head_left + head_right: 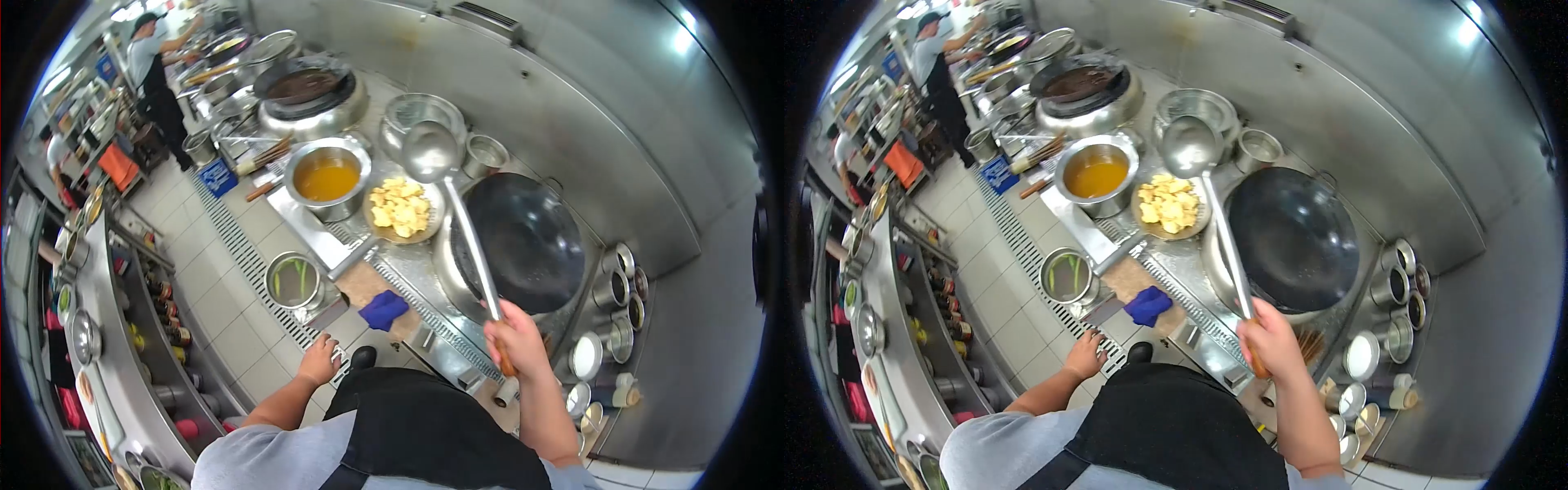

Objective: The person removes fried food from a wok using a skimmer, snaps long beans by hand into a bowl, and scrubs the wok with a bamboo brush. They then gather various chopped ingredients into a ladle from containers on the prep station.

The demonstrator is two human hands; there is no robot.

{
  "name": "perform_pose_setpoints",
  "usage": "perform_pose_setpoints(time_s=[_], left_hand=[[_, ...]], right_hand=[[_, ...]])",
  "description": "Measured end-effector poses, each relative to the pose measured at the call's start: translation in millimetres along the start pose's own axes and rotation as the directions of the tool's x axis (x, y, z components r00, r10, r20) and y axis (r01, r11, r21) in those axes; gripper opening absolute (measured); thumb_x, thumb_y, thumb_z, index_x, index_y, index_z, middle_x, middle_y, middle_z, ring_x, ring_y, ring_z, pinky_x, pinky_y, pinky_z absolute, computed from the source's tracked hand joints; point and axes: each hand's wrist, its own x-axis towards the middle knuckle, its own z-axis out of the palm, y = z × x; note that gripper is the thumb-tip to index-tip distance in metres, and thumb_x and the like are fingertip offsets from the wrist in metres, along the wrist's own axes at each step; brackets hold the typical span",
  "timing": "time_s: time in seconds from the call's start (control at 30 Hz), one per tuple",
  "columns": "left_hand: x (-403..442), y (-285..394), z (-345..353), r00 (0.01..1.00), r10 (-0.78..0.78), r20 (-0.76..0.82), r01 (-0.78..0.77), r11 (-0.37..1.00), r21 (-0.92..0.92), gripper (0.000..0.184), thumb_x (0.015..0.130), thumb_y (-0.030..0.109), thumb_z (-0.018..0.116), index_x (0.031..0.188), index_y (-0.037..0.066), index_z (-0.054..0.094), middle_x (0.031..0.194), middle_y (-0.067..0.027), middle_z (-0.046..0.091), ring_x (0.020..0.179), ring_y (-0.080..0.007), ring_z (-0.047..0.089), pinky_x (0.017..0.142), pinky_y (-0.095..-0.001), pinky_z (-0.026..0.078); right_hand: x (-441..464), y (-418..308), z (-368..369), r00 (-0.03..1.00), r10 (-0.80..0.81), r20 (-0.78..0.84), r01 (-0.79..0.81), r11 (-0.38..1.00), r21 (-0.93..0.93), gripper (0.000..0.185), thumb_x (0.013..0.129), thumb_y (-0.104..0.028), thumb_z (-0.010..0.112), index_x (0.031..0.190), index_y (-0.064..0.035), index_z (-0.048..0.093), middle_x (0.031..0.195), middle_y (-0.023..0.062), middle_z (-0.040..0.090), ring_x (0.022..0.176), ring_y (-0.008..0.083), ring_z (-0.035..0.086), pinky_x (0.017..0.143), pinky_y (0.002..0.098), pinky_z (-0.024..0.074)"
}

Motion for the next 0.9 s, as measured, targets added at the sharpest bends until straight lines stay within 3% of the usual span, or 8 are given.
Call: perform_pose_setpoints(time_s=[0.13,0.33,0.6,0.67,0.73,0.8,0.83,0.9], left_hand=[[-17.3,-28.3,15.7,0.969,-0.229,0.088,0.232,0.972,-0.023,0.039,0.081,0.022,0.062,0.116,0.007,0.055,0.122,-0.0196,0.051,0.103,-0.0372,0.059,0.088,-0.0438,0.049],[-32.1,-52.0,37.3,0.877,-0.437,0.200,0.461,0.883,-0.093,0.039,0.083,0.025,0.060,0.117,0.005,0.057,0.116,-0.0190,0.060,0.106,-0.0358,0.059,0.091,-0.0434,0.048],[27.8,-38.7,162.0,0.642,-0.314,0.699,0.484,0.874,-0.051,0.043,0.082,0.028,0.058,0.114,-0.001,0.063,0.120,-0.0233,0.059,0.110,-0.0366,0.059,0.093,-0.0428,0.048],[48.2,-25.8,244.3,0.622,-0.024,0.783,0.112,0.992,-0.059,0.040,0.086,0.030,0.054,0.110,0.000,0.065,0.120,-0.0236,0.060,0.108,-0.0368,0.060,0.092,-0.0427,0.049],[62.1,39.7,207.2,0.549,-0.165,0.820,0.608,0.751,-0.256,0.039,0.092,0.036,0.050,0.092,0.000,0.068,0.081,-0.0179,0.064,0.077,-0.0346,0.062,0.076,-0.0432,0.052],[66.4,78.7,234.9,0.442,-0.333,0.833,0.890,0.280,-0.360,0.042,0.094,0.040,0.047,0.100,0.003,0.065,0.088,-0.0131,0.062,0.080,-0.0277,0.060,0.075,-0.0405,0.051],[66.5,94.8,249.5,0.439,-0.326,0.837,0.893,0.260,-0.367,0.042,0.094,0.040,0.047,0.100,0.003,0.065,0.088,-0.0131,0.062,0.080,-0.0277,0.060,0.075,-0.0405,0.051],[66.3,126.0,277.1,0.419,-0.340,0.842,0.888,-0.039,-0.458,0.041,0.093,0.034,0.048,0.117,0.004,0.062,0.127,-0.0166,0.057,0.108,-0.0313,0.060,0.082,-0.0438,0.052]], right_hand=[[113.6,2.7,60.7,0.991,0.034,0.127,0.017,0.925,-0.380,0.014,0.082,-0.003,0.053,0.096,0.0001,0.054,0.058,0.0022,0.049,0.041,0.0120,0.047,0.040,0.0279,0.0373],[208.7,25.1,136.4,0.994,0.022,0.108,0.054,0.759,-0.649,0.013,0.082,-0.007,0.052,0.091,0.0016,0.054,0.059,0.0046,0.052,0.043,0.0140,0.052,0.041,0.0311,0.0413],[182.1,-1.6,135.2,0.978,0.175,0.116,-0.148,0.966,-0.214,0.008,0.083,-0.003,0.052,0.090,-0.0003,0.051,0.066,0.0039,0.051,0.044,0.0120,0.047,0.040,0.0271,0.0398],[164.7,-15.5,124.6,0.962,0.239,0.131,-0.250,0.965,0.076,0.018,0.086,-0.005,0.052,0.103,0.0022,0.053,0.069,0.0044,0.051,0.044,0.0119,0.045,0.038,0.0268,0.0376],[147.8,-22.3,102.0,0.947,0.231,0.224,-0.290,0.915,0.282,0.029,0.089,-0.006,0.049,0.116,0.0042,0.051,0.071,0.0049,0.050,0.043,0.0116,0.043,0.036,0.0268,0.0365],[119.9,-25.0,76.2,0.938,0.186,0.293,-0.320,0.790,0.522,0.037,0.091,-0.007,0.043,0.125,0.0069,0.047,0.070,0.0045,0.045,0.043,0.0102,0.041,0.033,0.0268,0.0372],[101.4,-28.7,65.9,0.948,0.151,0.282,-0.292,0.770,0.568,0.040,0.092,-0.008,0.041,0.128,0.0101,0.043,0.070,0.0047,0.044,0.043,0.0103,0.042,0.033,0.0262,0.0371],[59.6,-35.2,42.5,0.970,0.103,0.220,-0.222,0.743,0.632,0.047,0.094,-0.009,0.037,0.135,0.0124,0.033,0.075,0.0062,0.044,0.044,0.0111,0.042,0.033,0.0272,0.0376]])
